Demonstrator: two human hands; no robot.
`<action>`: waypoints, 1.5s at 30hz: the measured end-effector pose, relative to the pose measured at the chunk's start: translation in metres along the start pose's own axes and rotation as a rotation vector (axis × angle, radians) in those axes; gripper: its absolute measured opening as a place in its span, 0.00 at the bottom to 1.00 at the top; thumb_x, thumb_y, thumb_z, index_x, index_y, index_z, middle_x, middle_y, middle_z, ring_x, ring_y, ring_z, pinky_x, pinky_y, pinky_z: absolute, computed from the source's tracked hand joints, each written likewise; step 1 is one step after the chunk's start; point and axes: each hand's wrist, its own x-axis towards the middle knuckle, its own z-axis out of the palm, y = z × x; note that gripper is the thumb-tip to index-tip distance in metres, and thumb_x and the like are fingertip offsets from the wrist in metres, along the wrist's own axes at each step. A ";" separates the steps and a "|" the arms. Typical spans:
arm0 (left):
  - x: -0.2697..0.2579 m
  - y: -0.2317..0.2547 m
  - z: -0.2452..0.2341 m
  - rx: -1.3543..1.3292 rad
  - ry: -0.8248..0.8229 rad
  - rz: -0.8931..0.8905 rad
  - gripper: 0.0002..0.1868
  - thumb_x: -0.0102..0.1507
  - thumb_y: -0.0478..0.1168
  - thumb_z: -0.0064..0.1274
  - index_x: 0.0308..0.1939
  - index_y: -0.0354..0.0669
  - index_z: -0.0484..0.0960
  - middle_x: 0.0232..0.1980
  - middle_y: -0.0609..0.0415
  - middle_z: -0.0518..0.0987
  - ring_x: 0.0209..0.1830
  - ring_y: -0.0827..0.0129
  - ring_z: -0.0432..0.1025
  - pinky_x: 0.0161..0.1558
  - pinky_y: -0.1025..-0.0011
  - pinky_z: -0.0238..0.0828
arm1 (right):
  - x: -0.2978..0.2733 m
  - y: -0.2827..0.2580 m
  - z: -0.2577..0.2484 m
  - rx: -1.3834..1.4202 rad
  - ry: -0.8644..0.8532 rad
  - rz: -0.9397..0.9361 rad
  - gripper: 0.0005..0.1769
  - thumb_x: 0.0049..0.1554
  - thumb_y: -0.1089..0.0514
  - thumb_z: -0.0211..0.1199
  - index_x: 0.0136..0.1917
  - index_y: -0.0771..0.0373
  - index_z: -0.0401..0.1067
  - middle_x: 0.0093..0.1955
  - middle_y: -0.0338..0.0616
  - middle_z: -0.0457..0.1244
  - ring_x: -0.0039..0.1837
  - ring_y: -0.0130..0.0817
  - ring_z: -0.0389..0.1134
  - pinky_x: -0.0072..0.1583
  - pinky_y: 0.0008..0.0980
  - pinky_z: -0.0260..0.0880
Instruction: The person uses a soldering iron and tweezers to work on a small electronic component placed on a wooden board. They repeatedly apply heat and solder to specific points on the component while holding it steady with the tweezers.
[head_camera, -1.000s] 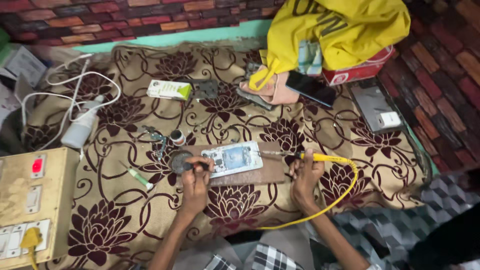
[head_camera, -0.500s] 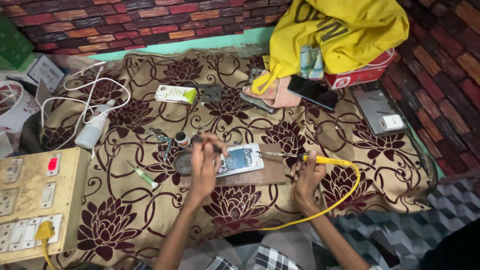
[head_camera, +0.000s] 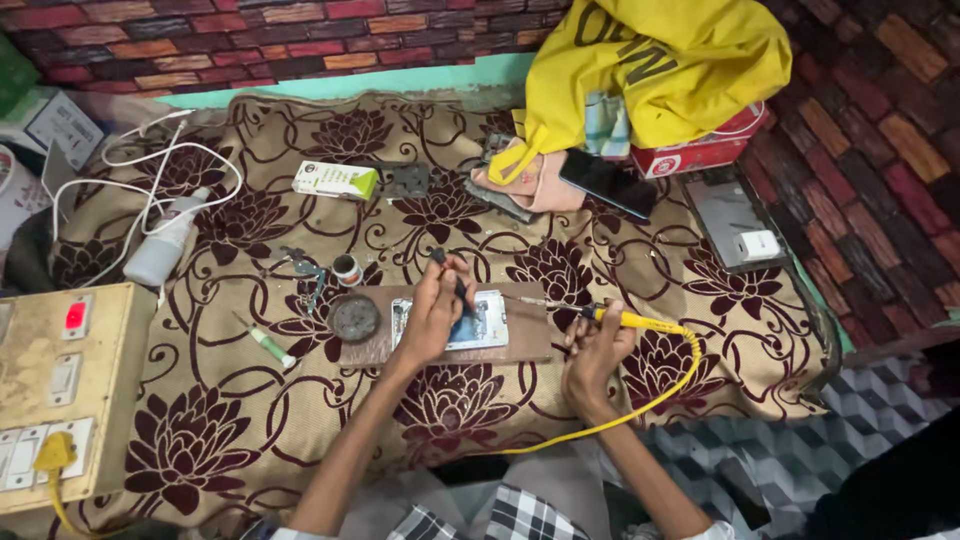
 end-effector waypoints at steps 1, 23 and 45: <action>0.004 0.003 0.000 -0.032 0.013 0.051 0.19 0.76 0.52 0.28 0.53 0.41 0.68 0.34 0.58 0.74 0.21 0.83 0.58 0.21 0.83 0.53 | 0.002 -0.001 0.001 -0.003 0.009 0.010 0.22 0.70 0.44 0.53 0.40 0.58 0.57 0.25 0.36 0.53 0.24 0.25 0.56 0.25 0.24 0.53; 0.008 -0.001 0.000 -0.139 0.112 0.100 0.15 0.78 0.47 0.31 0.46 0.41 0.66 0.36 0.56 0.74 0.22 0.84 0.56 0.24 0.84 0.53 | 0.012 0.000 -0.016 0.126 -0.044 0.159 0.22 0.66 0.36 0.53 0.43 0.55 0.61 0.26 0.35 0.56 0.26 0.26 0.56 0.28 0.25 0.55; 0.011 0.007 0.004 -0.083 0.117 0.020 0.11 0.77 0.44 0.31 0.49 0.43 0.67 0.35 0.61 0.73 0.25 0.83 0.56 0.27 0.82 0.52 | 0.019 -0.137 -0.039 0.757 -0.100 0.453 0.29 0.73 0.38 0.51 0.40 0.62 0.59 0.35 0.38 0.53 0.37 0.26 0.53 0.42 0.25 0.56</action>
